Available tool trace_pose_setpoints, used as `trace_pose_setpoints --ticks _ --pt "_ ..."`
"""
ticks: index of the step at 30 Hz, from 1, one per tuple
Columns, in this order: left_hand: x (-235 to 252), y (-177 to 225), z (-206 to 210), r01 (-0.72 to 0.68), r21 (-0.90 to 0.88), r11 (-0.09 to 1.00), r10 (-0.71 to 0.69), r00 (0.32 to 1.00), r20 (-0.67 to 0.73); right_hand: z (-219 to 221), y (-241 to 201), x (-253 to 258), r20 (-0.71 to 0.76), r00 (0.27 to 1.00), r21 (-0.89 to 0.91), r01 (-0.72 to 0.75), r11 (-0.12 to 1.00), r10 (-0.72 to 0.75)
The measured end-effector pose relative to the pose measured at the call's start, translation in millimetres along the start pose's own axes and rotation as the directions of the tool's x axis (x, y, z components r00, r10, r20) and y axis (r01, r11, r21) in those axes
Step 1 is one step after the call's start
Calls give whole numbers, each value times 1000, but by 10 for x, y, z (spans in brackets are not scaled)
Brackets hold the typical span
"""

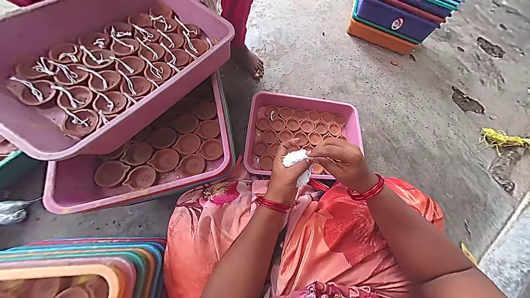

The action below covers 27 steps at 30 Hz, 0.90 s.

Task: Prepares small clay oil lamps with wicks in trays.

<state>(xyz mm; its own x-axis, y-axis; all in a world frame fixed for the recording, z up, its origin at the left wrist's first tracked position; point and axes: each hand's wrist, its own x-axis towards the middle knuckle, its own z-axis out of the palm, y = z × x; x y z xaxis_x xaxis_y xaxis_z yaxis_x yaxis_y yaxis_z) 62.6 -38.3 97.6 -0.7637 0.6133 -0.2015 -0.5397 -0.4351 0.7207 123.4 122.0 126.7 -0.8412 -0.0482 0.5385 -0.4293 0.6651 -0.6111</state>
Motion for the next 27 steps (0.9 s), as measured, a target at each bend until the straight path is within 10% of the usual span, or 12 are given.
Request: trace_pose_setpoints --ticks 11,20,27 --pt "2 34 19 57 -61 996 -60 997 -41 48 98 3 -28 998 -179 42 983 -48" --pt "60 43 -58 -31 292 956 127 940 -315 -235 204 -12 -18 996 -348 -83 934 82" --pt "14 19 -72 -233 710 664 182 972 148 -92 118 -8 123 992 -386 54 921 -7"
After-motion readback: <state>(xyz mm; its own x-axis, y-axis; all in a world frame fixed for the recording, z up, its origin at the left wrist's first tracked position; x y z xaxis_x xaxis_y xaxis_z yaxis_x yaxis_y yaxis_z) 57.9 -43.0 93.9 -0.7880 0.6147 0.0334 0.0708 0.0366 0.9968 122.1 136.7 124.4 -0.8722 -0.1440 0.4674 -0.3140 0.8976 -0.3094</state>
